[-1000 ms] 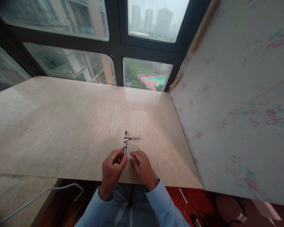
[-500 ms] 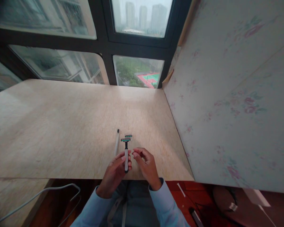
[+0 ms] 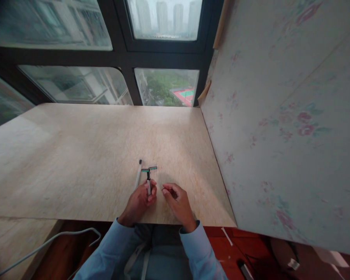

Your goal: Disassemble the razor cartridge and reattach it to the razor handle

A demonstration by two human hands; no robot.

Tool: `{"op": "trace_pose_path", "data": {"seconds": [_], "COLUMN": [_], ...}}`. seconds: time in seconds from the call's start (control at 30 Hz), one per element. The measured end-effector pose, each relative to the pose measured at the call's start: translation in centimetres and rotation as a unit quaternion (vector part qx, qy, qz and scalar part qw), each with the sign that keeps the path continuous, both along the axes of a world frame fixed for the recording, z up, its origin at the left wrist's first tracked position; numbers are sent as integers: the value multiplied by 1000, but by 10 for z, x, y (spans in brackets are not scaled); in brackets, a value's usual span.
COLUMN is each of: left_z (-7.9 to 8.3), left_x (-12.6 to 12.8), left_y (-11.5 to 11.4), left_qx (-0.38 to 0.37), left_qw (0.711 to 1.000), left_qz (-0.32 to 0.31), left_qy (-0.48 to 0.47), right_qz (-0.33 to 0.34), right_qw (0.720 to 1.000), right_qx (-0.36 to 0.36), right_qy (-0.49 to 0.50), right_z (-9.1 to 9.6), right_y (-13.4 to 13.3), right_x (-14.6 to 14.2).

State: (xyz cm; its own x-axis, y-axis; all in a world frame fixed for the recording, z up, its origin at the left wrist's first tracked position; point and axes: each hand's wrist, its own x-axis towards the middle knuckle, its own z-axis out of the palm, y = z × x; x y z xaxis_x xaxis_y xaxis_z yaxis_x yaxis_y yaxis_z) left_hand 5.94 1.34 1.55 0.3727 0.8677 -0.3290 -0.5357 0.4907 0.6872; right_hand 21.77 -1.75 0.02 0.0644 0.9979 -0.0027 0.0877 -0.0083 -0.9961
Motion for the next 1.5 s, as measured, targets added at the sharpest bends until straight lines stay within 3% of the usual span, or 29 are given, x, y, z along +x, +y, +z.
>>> {"op": "trace_pose_path", "data": {"seconds": [0.3, 0.5, 0.8, 1.07, 1.33, 1.5], "left_z": [2, -3, -7, -9, -6, -7], "left_x": [-3, 2, 6, 2, 0, -3], "left_y": [-4, -4, -8, -17, -17, -16], "left_qx": [65, 95, 150, 124, 113, 142], "left_qw": [993, 989, 973, 974, 979, 980], "left_qz": [-32, -13, 14, 109, 113, 55], "left_qy": [90, 114, 176, 157, 125, 127], "right_qz": [47, 61, -4, -114, -30, 17], "right_qw": [994, 991, 996, 991, 995, 995], "right_qx": [60, 74, 53, 9, 13, 16], "right_qy": [-80, -98, -71, 66, 96, 95], "right_z": [1, 6, 5, 11, 24, 28], "right_y": [-1, -1, -1, -1, 10, 15], "right_x": [-5, -6, -10, -19, -27, -16]}}
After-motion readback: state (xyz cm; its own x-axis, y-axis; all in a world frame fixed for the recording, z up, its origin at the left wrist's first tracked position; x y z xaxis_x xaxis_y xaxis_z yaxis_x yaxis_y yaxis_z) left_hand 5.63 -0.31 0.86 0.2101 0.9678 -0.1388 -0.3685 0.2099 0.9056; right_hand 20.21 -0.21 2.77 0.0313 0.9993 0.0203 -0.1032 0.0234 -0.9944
